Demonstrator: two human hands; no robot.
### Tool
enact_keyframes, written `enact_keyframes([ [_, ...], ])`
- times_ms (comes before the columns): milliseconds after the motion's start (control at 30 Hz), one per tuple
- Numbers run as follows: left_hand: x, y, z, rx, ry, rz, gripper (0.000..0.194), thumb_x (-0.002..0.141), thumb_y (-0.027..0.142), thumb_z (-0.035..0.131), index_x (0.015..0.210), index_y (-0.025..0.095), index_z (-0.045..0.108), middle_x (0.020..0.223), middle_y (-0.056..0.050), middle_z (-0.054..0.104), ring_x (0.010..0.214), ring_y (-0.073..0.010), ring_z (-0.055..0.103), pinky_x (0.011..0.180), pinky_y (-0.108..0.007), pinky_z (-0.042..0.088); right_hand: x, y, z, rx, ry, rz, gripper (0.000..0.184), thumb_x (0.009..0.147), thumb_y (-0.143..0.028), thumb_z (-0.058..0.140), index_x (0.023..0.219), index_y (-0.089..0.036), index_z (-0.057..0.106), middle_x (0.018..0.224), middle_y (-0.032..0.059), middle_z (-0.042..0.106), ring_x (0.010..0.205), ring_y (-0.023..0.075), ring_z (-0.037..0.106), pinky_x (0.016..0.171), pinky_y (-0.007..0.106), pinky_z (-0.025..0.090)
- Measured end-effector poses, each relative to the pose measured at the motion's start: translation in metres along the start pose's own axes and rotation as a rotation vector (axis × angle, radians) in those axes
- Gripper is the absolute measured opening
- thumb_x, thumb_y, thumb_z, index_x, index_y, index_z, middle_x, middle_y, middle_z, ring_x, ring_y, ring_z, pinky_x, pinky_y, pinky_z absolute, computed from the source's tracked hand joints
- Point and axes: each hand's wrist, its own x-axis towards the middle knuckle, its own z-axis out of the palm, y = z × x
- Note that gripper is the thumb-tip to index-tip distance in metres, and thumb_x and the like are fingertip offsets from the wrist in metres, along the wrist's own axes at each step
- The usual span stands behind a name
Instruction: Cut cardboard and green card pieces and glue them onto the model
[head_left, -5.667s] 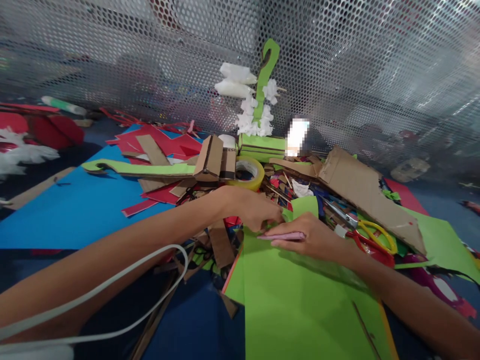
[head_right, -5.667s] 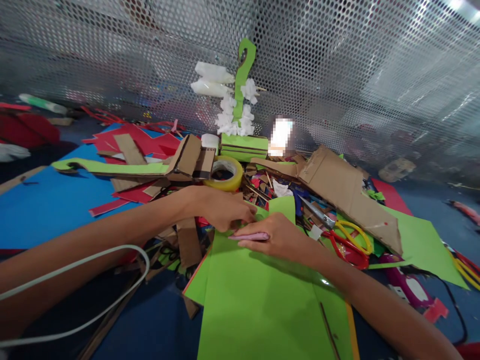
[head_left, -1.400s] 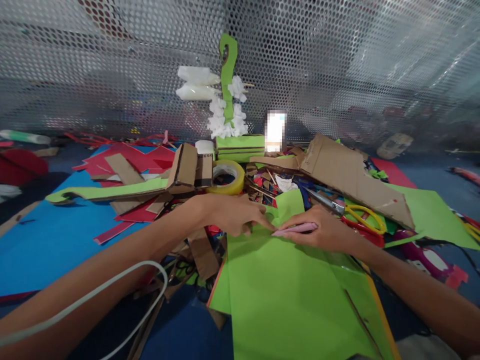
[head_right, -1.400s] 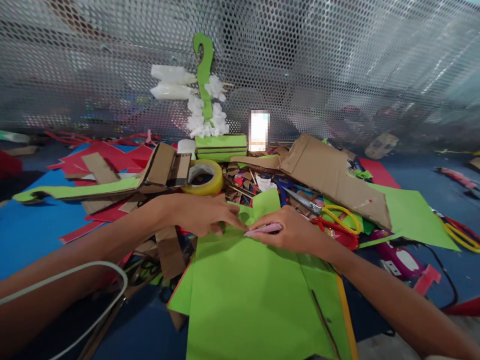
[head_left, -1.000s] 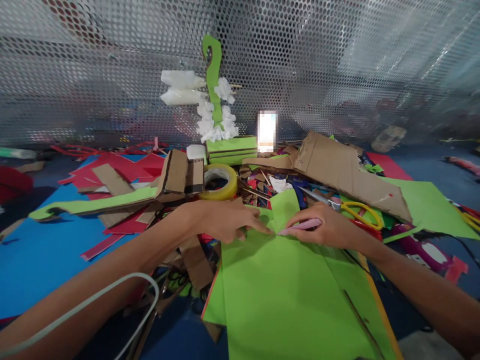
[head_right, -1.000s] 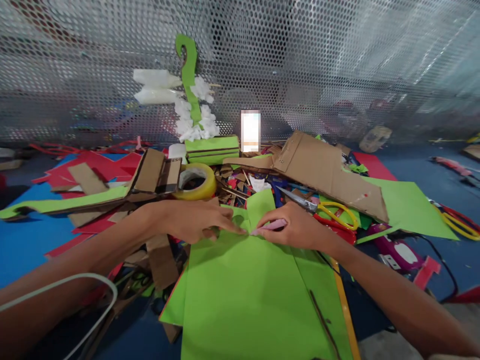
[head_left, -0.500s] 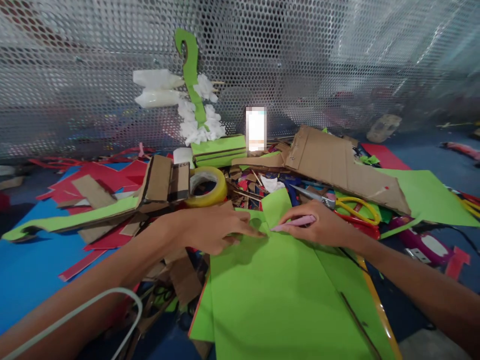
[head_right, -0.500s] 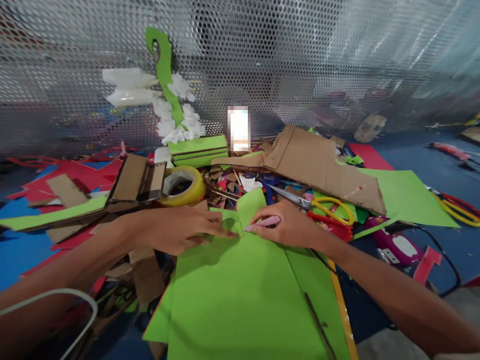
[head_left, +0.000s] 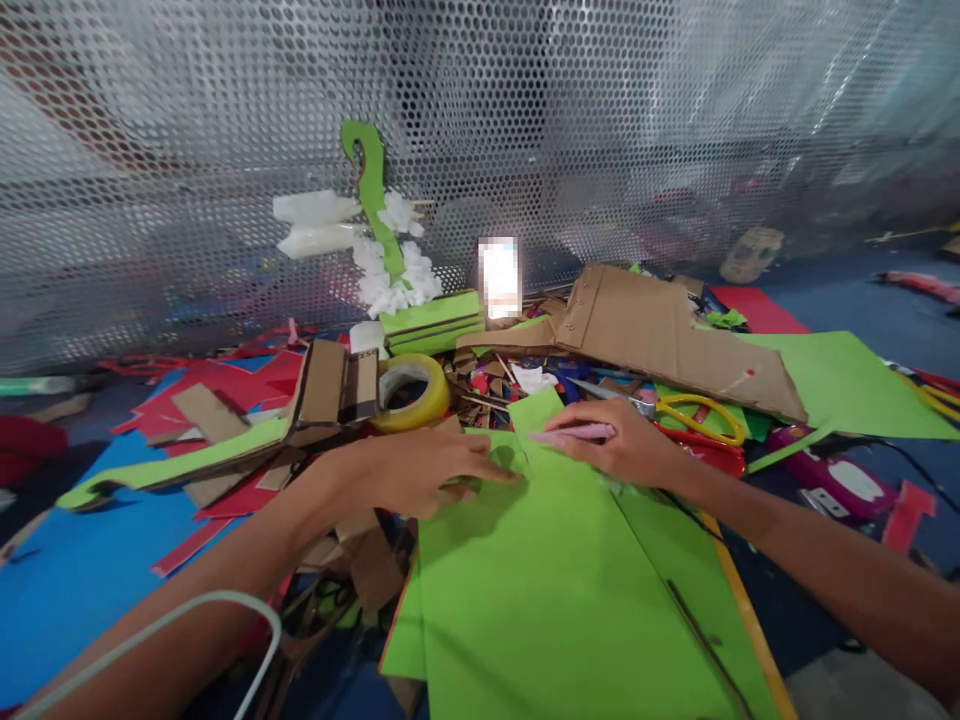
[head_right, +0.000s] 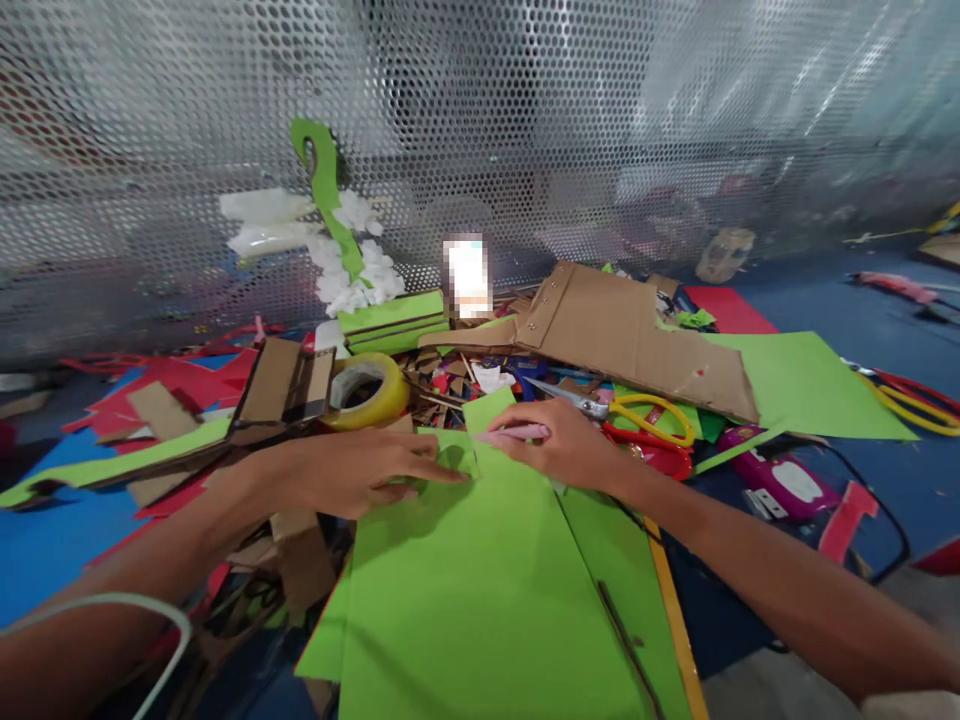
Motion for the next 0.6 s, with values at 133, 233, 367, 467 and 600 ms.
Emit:
enact_keyframes([
  [133, -0.002, 0.001, 0.006, 0.021, 0.054, -0.031, 0.062, 0.095, 0.015, 0.057, 0.152, 0.039, 0.052, 0.116, -0.006, 0.06, 0.102, -0.022, 0.06, 0.081, -0.028, 0.043, 0.003, 0.016, 0.003, -0.265, 0.108, -0.149, 0.034, 0.104, -0.027, 0.049, 0.13, -0.022, 0.072, 0.11, 0.0109, 0.078, 0.1, 0.0258, 0.071, 0.087, 0.036, 0.051],
  [233, 0.001, 0.006, 0.016, 0.058, 0.137, -0.108, 0.055, 0.096, 0.017, 0.058, 0.147, 0.037, 0.056, 0.127, -0.008, 0.058, 0.116, -0.0263, 0.058, 0.09, -0.031, 0.045, 0.005, 0.022, 0.006, -0.326, 0.08, -0.215, 0.032, 0.102, -0.021, 0.051, 0.128, -0.022, 0.071, 0.11, 0.0122, 0.077, 0.1, 0.0267, 0.07, 0.088, 0.038, 0.051],
  [367, 0.006, 0.019, 0.023, 0.079, 0.21, -0.317, 0.05, 0.09, 0.019, 0.064, 0.14, 0.023, 0.057, 0.121, -0.013, 0.062, 0.114, -0.0311, 0.06, 0.091, -0.038, 0.048, 0.002, 0.015, 0.01, -0.274, 0.056, -0.259, 0.029, 0.098, -0.022, 0.062, 0.126, -0.024, 0.071, 0.109, 0.01, 0.077, 0.1, 0.0257, 0.07, 0.09, 0.038, 0.052],
  [467, 0.009, 0.026, 0.024, 0.057, 0.247, -0.394, 0.041, 0.088, 0.02, 0.063, 0.129, 0.017, 0.059, 0.111, -0.014, 0.065, 0.102, -0.0298, 0.064, 0.087, -0.039, 0.05, 0.0, 0.009, 0.013, -0.207, 0.014, -0.282, 0.035, 0.094, -0.01, 0.063, 0.124, -0.026, 0.072, 0.114, 0.0087, 0.076, 0.105, 0.0252, 0.069, 0.094, 0.038, 0.052],
  [600, 0.013, 0.026, 0.031, -0.055, 0.395, -0.39, 0.03, 0.093, 0.037, 0.061, 0.115, 0.016, 0.06, 0.112, -0.013, 0.065, 0.102, -0.0279, 0.063, 0.089, -0.037, 0.049, 0.0, 0.009, 0.017, -0.126, -0.007, -0.337, 0.048, 0.088, 0.003, 0.057, 0.121, -0.026, 0.072, 0.12, 0.0079, 0.075, 0.111, 0.0241, 0.068, 0.097, 0.039, 0.052],
])
